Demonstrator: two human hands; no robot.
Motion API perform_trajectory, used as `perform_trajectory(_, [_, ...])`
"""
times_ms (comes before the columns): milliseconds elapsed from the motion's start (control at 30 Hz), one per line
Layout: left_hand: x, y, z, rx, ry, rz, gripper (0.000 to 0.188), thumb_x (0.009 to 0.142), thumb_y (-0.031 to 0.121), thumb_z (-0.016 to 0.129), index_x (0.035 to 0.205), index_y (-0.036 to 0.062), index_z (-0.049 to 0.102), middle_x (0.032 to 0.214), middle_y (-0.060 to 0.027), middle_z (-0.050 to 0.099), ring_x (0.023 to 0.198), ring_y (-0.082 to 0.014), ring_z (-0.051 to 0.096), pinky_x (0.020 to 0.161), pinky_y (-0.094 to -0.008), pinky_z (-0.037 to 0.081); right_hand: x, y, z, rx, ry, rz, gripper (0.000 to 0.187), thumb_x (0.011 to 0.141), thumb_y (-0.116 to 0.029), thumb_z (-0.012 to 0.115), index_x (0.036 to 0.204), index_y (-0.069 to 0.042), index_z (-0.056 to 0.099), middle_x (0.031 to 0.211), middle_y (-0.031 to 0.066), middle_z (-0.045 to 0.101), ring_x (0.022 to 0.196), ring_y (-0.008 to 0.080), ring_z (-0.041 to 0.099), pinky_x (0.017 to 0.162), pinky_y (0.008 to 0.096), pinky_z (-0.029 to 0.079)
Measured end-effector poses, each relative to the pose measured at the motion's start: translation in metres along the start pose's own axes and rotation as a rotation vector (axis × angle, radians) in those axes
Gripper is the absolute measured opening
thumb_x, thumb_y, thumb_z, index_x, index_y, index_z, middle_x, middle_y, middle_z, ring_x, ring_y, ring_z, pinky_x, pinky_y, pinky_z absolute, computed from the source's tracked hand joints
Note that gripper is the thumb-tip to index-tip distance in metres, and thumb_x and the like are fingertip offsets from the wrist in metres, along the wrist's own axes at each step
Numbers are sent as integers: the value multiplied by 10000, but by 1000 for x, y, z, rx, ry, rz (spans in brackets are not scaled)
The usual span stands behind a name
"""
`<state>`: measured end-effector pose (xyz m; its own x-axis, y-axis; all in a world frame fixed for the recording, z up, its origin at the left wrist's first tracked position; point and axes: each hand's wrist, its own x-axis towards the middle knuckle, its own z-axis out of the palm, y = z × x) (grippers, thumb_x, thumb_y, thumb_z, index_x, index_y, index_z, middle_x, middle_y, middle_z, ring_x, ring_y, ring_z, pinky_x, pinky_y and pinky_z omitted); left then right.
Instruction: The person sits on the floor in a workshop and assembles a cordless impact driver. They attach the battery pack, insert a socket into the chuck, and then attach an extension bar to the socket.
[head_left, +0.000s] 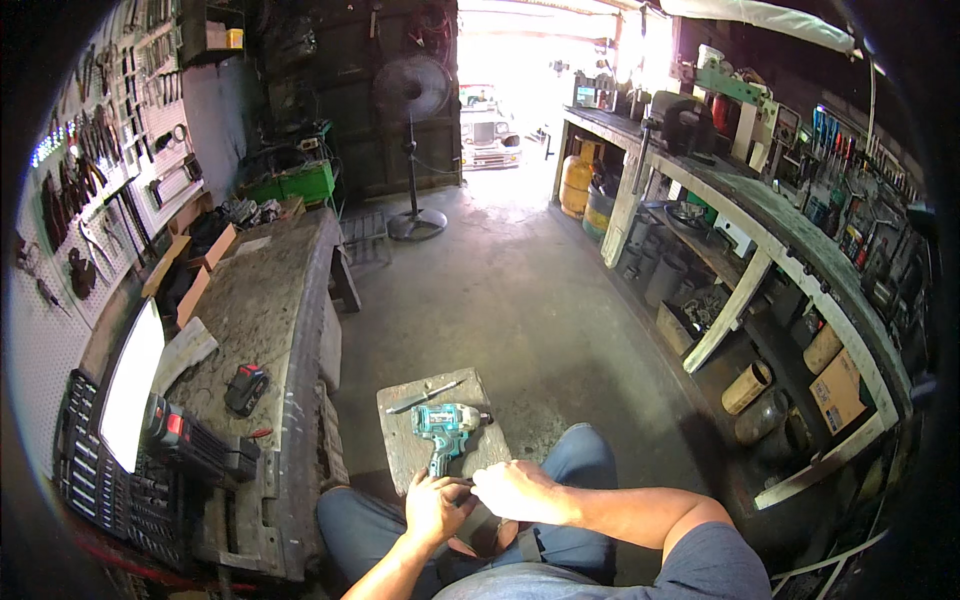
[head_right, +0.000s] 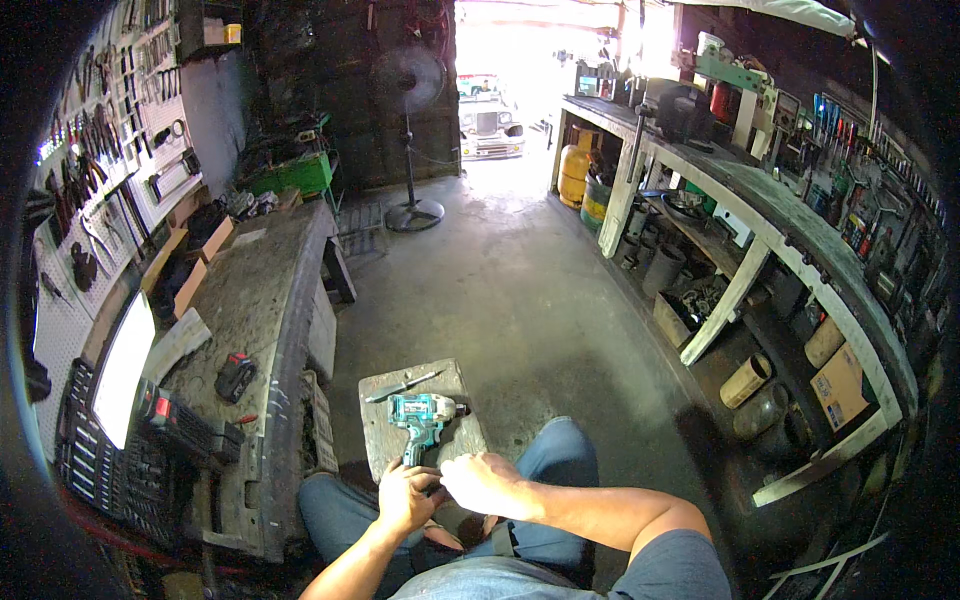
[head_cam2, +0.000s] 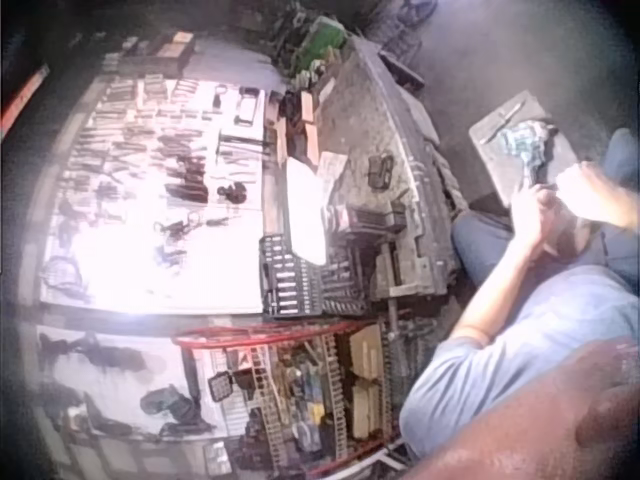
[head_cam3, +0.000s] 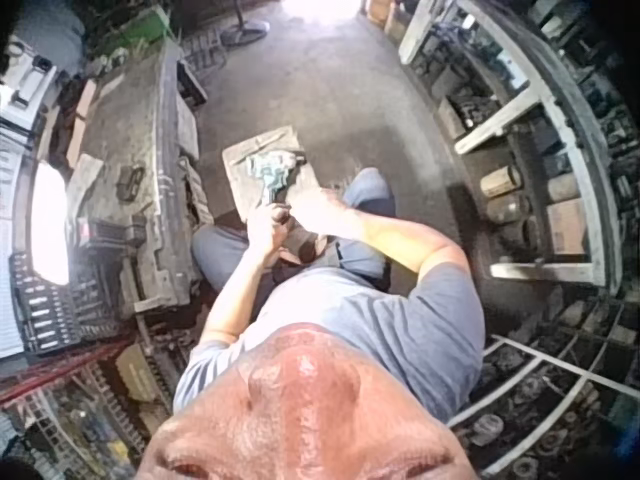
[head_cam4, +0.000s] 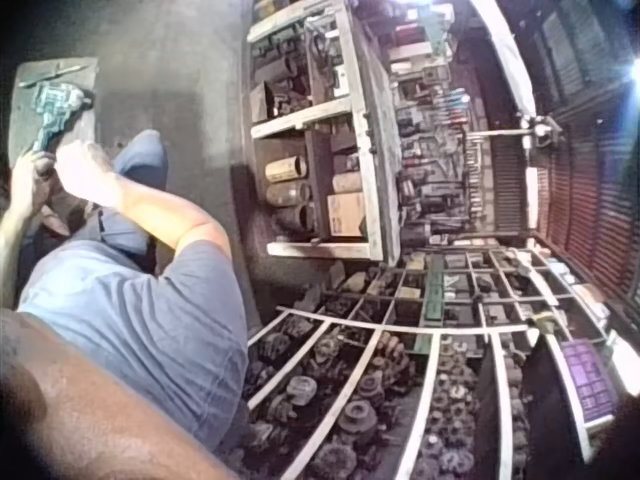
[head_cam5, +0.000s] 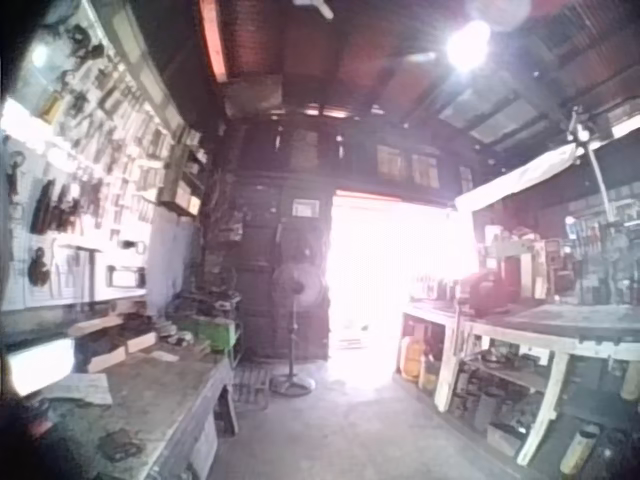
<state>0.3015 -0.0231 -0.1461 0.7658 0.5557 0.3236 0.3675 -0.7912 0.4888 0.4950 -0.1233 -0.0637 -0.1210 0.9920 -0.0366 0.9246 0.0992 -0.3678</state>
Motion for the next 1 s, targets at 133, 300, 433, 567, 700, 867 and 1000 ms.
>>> perform_trajectory(133, [0, -1, -2, 17, 5, 16, 252, 801, 353, 923, 994, 203, 858, 1068, 31, 834, 1054, -231, 777, 1203, -577, 448, 3, 5, 7, 133, 30, -200, 319, 1075, -315, 627, 1067, -23, 757, 954, 206, 727, 921, 387, 758, 805, 485, 616])
perform_trajectory(300, [1, 1, -4, -6, -23, -37, 249, 799, 334, 922, 990, 190, 854, 1064, 28, 834, 1053, -236, 777, 1204, -584, 444, -4, -4, -6, 179, 85, -229, 324, 1079, -343, 621, 1067, -43, 744, 956, 213, 727, 926, 389, 766, 821, 502, 618])
perform_trajectory(433, [2, 1, -4, -47, -13, -10, 231, 824, 335, 909, 995, 190, 857, 1066, 23, 835, 1065, -229, 778, 1207, -589, 439, -6, -7, -2, 98, -24, 15, 297, 1050, -285, 675, 1022, 7, 721, 935, 196, 735, 847, 409, 765, 774, 522, 628])
perform_trajectory(567, [0, 1, -3, -61, -20, -46, 229, 834, 339, 905, 1002, 191, 862, 1070, 22, 836, 1074, -218, 777, 1212, -584, 434, -5, 5, 8, -11, 34, -214, 309, 1026, -301, 661, 1074, 0, 716, 985, 222, 757, 901, 406, 786, 798, 512, 634])
perform_trajectory(700, [0, 3, -2, -12, -22, -54, 228, 845, 351, 902, 1007, 194, 865, 1069, 26, 838, 1079, -210, 776, 1226, -597, 413, -5, 8, -3, -96, 63, -313, 340, 1033, -317, 656, 1128, 8, 690, 1068, 222, 729, 983, 379, 770, 847, 478, 635])
perform_trajectory(867, [2, 6, -6, -21, -41, -52, 239, 860, 384, 891, 1003, 194, 864, 1077, 31, 836, 1084, -221, 773, 1244, -628, 378, -6, -12, -14, -36, -26, -5, 374, 1089, -365, 618, 1090, 1, 695, 1038, 216, 732, 966, 371, 776, 840, 475, 641])
perform_trajectory(1000, [1, 4, -6, 37, -90, -47, 252, 858, 404, 889, 1006, 201, 864, 1086, 32, 834, 1088, -230, 771, 1248, -640, 367, 1, -9, 0, 11, -41, -1, 361, 1092, -374, 627, 1066, -25, 715, 976, 194, 727, 917, 380, 768, 817, 474, 637])
